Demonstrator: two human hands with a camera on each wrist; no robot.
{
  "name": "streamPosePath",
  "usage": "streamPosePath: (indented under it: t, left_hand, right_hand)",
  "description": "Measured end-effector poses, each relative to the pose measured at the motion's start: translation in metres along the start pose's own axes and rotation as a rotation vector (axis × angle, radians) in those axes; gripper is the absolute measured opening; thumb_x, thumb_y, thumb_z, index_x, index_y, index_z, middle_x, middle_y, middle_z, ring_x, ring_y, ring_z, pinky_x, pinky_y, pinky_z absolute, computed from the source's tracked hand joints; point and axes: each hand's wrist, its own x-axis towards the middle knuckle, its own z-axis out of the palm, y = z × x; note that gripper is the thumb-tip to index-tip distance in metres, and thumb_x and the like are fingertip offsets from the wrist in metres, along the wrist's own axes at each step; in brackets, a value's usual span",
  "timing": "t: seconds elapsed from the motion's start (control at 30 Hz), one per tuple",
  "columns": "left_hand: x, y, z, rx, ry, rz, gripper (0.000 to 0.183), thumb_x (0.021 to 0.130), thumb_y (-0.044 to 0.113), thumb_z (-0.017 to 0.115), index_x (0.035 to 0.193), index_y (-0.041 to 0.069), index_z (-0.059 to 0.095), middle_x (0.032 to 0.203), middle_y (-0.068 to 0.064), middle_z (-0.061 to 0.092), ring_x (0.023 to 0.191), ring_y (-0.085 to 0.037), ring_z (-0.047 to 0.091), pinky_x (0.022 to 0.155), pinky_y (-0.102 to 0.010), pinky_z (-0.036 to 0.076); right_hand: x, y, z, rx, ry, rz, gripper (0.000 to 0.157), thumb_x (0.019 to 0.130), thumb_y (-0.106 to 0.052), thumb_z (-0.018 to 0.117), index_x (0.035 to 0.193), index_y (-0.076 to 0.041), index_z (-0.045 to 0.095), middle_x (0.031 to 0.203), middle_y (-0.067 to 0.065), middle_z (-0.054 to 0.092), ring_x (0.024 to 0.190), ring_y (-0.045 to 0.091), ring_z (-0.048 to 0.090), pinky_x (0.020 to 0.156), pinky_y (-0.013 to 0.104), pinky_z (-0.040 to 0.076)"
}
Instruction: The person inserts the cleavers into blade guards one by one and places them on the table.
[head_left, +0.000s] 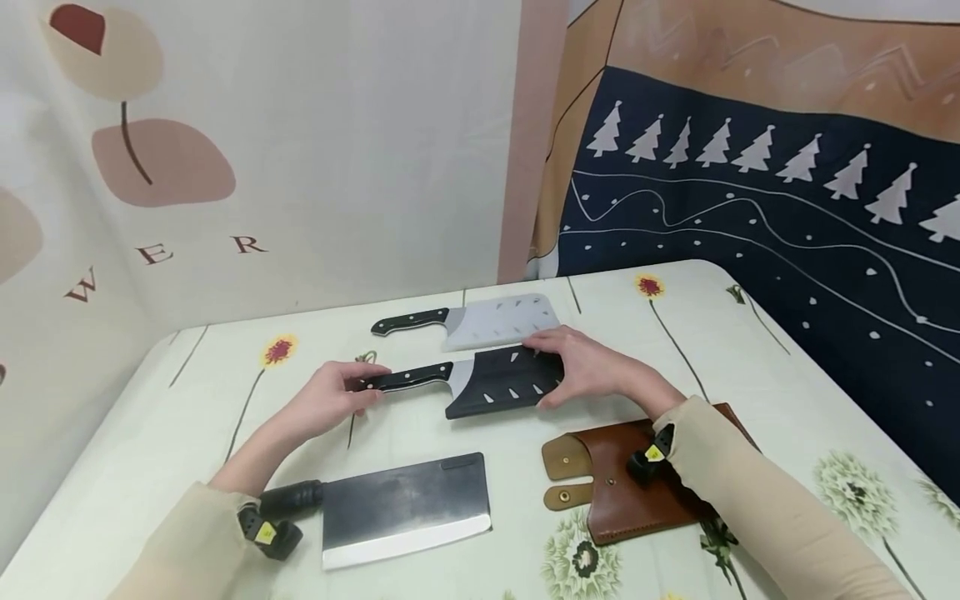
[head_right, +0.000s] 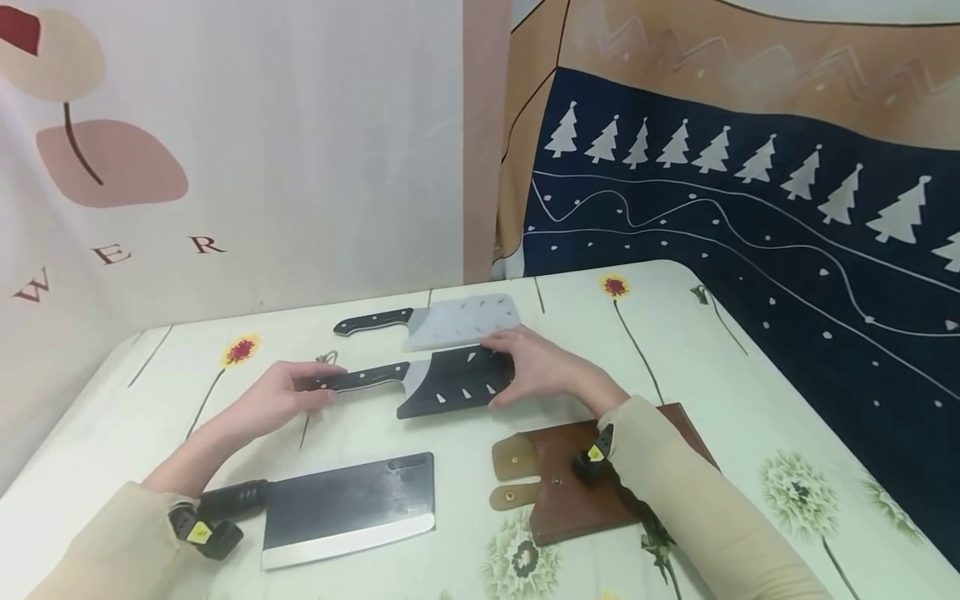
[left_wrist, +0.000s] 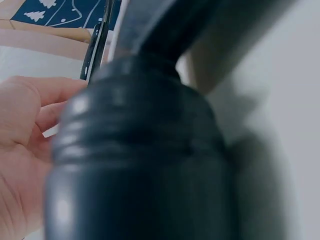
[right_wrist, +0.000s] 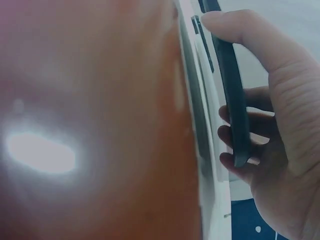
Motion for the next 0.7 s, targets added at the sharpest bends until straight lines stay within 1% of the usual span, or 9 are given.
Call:
streamPosePath:
  t: [0.13,0.2,0.3,0.43,0.57,0.7]
  left_hand:
    - [0.002,-0.001,0.002,0.044,0.004,-0.029,0.041,0.090,0.002,0.070,0.130,-0.007,0.065,0.088,-0.010,0.068,0.061,-0.019,0.061,0.055,-0.027,0.045]
    - [0.003,-0.002,0.003,0.068,0.016,-0.031,0.039,0.090,0.002,0.070,0.128,-0.006,0.067,0.091,-0.012,0.069,0.062,-0.018,0.059,0.055,-0.027,0.045]
    - [0.004,-0.003,0.005,0.115,0.041,-0.019,0.037,0.089,0.004,0.072,0.124,-0.005,0.069,0.099,-0.015,0.071,0.070,-0.018,0.060,0.058,-0.028,0.045]
    - [0.005,-0.003,0.006,0.153,0.063,-0.012,0.032,0.088,0.004,0.073,0.119,-0.005,0.072,0.104,-0.016,0.073,0.083,-0.020,0.063,0.065,-0.030,0.047]
    - [0.006,-0.003,0.007,0.161,0.071,-0.015,0.030,0.088,0.002,0.073,0.117,-0.005,0.073,0.102,-0.016,0.073,0.085,-0.023,0.064,0.066,-0.031,0.048]
    - [0.007,-0.005,0.008,0.184,0.086,-0.018,0.030,0.090,0.001,0.071,0.118,-0.006,0.072,0.109,-0.020,0.071,0.086,-0.025,0.064,0.069,-0.034,0.048]
  right_hand:
    - [0.004,0.000,0.002,-0.051,-0.034,0.014,0.094,0.072,-0.042,0.089,0.148,-0.001,0.052,0.153,0.020,0.047,0.143,0.038,0.038,0.114,0.051,0.034]
    - [0.006,0.000,0.004,-0.078,-0.046,0.019,0.095,0.073,-0.043,0.089,0.149,-0.002,0.051,0.153,0.019,0.047,0.143,0.037,0.039,0.114,0.051,0.035]
    - [0.008,0.001,0.005,-0.099,-0.043,0.018,0.095,0.073,-0.043,0.089,0.150,-0.003,0.051,0.153,0.018,0.047,0.142,0.037,0.039,0.114,0.051,0.035]
    - [0.009,0.005,0.006,-0.094,-0.019,-0.004,0.095,0.072,-0.043,0.089,0.149,-0.002,0.051,0.152,0.018,0.049,0.142,0.037,0.040,0.114,0.051,0.035]
    - [0.008,0.008,0.008,-0.080,0.003,-0.019,0.095,0.071,-0.040,0.090,0.148,0.000,0.052,0.150,0.019,0.051,0.139,0.037,0.042,0.113,0.051,0.037]
    - [0.010,0.008,0.012,-0.075,0.003,-0.004,0.095,0.072,-0.042,0.089,0.149,0.000,0.051,0.150,0.018,0.050,0.139,0.036,0.042,0.112,0.051,0.037]
